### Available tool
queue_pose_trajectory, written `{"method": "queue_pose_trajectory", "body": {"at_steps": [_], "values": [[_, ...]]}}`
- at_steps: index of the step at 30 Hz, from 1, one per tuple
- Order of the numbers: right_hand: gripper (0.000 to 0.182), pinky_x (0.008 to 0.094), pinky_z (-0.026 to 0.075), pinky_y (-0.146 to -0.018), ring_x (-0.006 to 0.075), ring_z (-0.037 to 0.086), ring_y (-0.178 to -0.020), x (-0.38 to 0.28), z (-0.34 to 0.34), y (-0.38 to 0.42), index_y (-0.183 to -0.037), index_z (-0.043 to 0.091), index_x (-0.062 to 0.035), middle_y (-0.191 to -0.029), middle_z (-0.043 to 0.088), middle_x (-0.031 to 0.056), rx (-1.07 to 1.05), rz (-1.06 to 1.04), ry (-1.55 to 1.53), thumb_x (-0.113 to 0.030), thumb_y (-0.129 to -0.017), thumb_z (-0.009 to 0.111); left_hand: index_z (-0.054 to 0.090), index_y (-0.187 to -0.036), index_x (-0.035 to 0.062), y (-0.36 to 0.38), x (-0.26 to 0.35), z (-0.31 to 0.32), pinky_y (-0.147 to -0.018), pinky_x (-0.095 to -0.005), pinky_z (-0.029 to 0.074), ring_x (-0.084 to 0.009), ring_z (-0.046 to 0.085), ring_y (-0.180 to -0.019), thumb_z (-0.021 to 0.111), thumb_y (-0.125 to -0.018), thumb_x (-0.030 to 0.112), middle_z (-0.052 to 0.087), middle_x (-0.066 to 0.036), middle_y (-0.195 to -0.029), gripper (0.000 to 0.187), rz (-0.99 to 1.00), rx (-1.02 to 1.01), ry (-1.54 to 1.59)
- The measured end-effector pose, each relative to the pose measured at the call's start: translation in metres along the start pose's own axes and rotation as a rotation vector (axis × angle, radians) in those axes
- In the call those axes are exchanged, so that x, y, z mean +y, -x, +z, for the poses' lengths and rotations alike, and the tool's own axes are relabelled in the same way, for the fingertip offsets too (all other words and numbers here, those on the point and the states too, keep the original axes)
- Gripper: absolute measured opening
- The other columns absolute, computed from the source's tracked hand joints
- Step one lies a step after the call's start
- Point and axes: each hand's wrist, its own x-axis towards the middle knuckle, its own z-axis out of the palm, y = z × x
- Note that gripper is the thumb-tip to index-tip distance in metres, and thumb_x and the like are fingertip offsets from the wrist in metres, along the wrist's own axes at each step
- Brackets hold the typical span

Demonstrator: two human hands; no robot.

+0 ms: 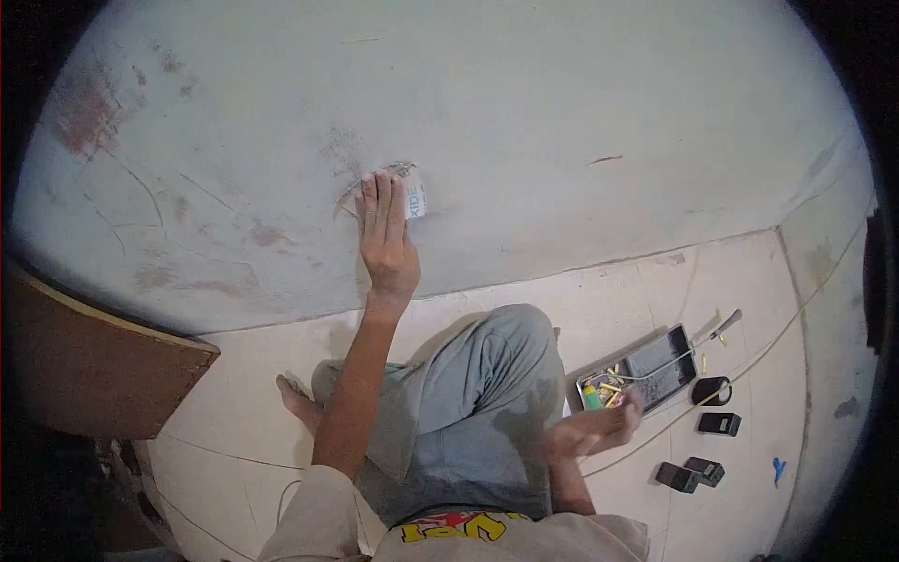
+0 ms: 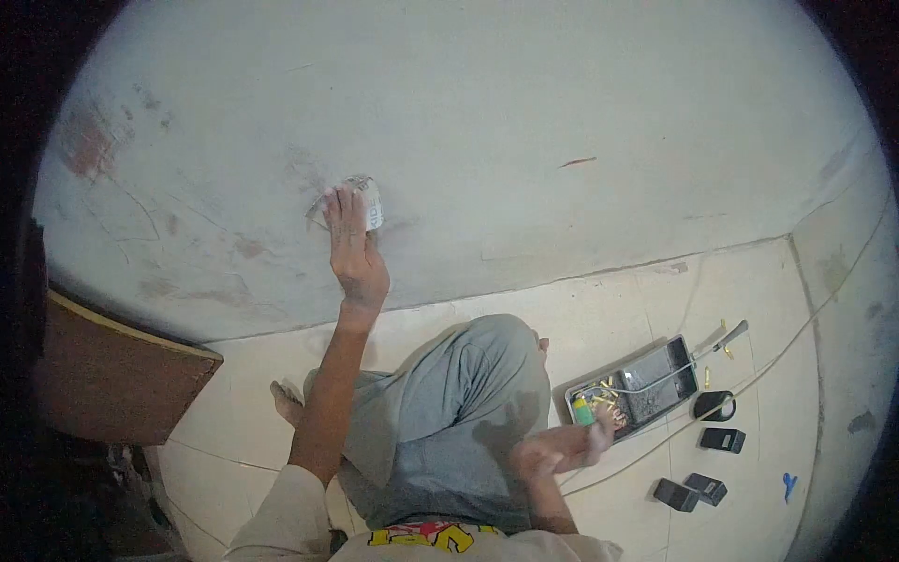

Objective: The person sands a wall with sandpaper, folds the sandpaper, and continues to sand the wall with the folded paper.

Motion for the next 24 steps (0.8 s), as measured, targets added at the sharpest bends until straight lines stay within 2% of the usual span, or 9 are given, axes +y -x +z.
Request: {"method": "queue_pose_trajectory", "body": {"at_steps": [2,5,7,9,14,16,18,20,24], "values": [[0.052,0.0484,0.029,-0.106,0.0315,0.038,-0.125,0.020,0.011,-0.019,-0.125,0.036,-0.0011,-0.127,0.042,0.0214,0.138,0.012,-0.011,-0.043,-0.095,0.033,0.043,-0.133,-0.0040,0.000,0.002,0.000,-0.112,-0.0501,0.025,-0.0366,0.027,-0.137,0.047,-0.089,-0.004,0.041,-0.018,-0.141,0.044,-0.005,0.006,0.001],[0.065,0.0505,0.027,-0.108,0.0361,0.032,-0.128,0.043,0.041,-0.045,-0.132,0.029,-0.0001,-0.126,0.040,0.0164,0.036,0.062,0.214,-0.052,-0.094,0.030,0.044,-0.133,-0.0042,0.001,0.001,0.000,-0.112,-0.0494,0.026,-0.0369,0.027,-0.136,0.046,-0.091,-0.002,0.041,-0.019,-0.141,0.042,-0.015,0.006,-0.007],[0.080,0.0483,0.013,-0.115,0.0326,0.011,-0.141,0.143,0.097,-0.054,-0.145,0.004,0.0030,-0.151,0.009,0.0251,0.036,-0.089,0.142,-0.046,-0.094,0.041,0.044,-0.133,-0.0040,-0.001,-0.001,-0.003,-0.112,-0.0486,0.027,-0.0364,0.028,-0.136,0.047,-0.091,0.000,0.041,-0.019,-0.141,0.042,-0.007,-0.009,-0.004],[0.074,0.0501,-0.006,-0.114,0.0306,-0.007,-0.143,0.174,0.213,-0.111,-0.147,-0.005,-0.0037,-0.154,-0.006,0.0166,-0.038,0.129,0.144,-0.048,-0.097,0.025,0.044,-0.133,-0.0036,-0.003,-0.004,-0.002,-0.111,-0.0482,0.027,-0.0358,0.029,-0.136,0.048,-0.092,0.002,0.041,-0.018,-0.141,0.041,0.000,-0.002,-0.017],[0.068,0.0461,-0.008,-0.115,0.0284,-0.006,-0.143,0.154,0.201,-0.106,-0.148,-0.004,-0.0053,-0.155,-0.005,0.0133,0.053,0.101,-0.050,-0.047,-0.098,0.018,0.044,-0.134,-0.0020,0.000,-0.007,-0.011,-0.111,-0.0478,0.029,-0.0342,0.030,-0.136,0.048,-0.095,0.009,0.040,-0.017,-0.142,0.041,0.056,-0.073,-0.032],[0.070,0.0457,-0.003,-0.116,0.0300,-0.001,-0.143,0.144,0.183,-0.106,-0.148,-0.003,-0.0067,-0.155,-0.004,0.0127,0.186,0.148,-0.484,-0.050,-0.097,0.020,0.044,-0.134,-0.0010,0.002,-0.008,-0.011,-0.111,-0.0487,0.028,-0.0340,0.029,-0.136,0.047,-0.095,0.011,0.040,-0.016,-0.142,0.040,0.033,-0.099,-0.028],[0.074,0.0467,0.002,-0.117,0.0309,0.004,-0.143,0.139,0.162,-0.107,-0.149,0.002,-0.0075,-0.156,0.001,0.0099,0.231,0.357,-0.576,-0.055,-0.095,0.022,0.044,-0.134,-0.0008,0.003,-0.010,-0.011,-0.111,-0.0491,0.028,-0.0341,0.029,-0.136,0.048,-0.095,0.011,0.041,-0.016,-0.142,0.041,0.018,-0.094,-0.019],[0.073,0.0390,0.000,-0.118,0.0295,0.005,-0.143,0.135,0.141,-0.114,-0.149,0.009,-0.0101,-0.156,0.006,0.0076,0.294,0.817,-1.367,-0.057,-0.094,0.018,0.044,-0.134,-0.0007,0.003,-0.007,-0.008,-0.111,-0.0495,0.027,-0.0341,0.028,-0.136,0.048,-0.095,0.010,0.041,-0.016,-0.142,0.041,0.020,-0.083,0.003],[0.071,0.0424,0.005,-0.118,0.0299,0.008,-0.143,0.133,0.127,-0.113,-0.148,0.015,-0.0122,-0.154,0.015,0.0060,0.275,0.842,-1.616,-0.057,-0.094,0.026,0.044,-0.133,-0.0010,0.002,-0.011,-0.006,-0.111,-0.0496,0.027,-0.0349,0.028,-0.137,0.048,-0.095,0.009,0.040,-0.016,-0.142,0.040,0.041,-0.059,-0.011]]}}
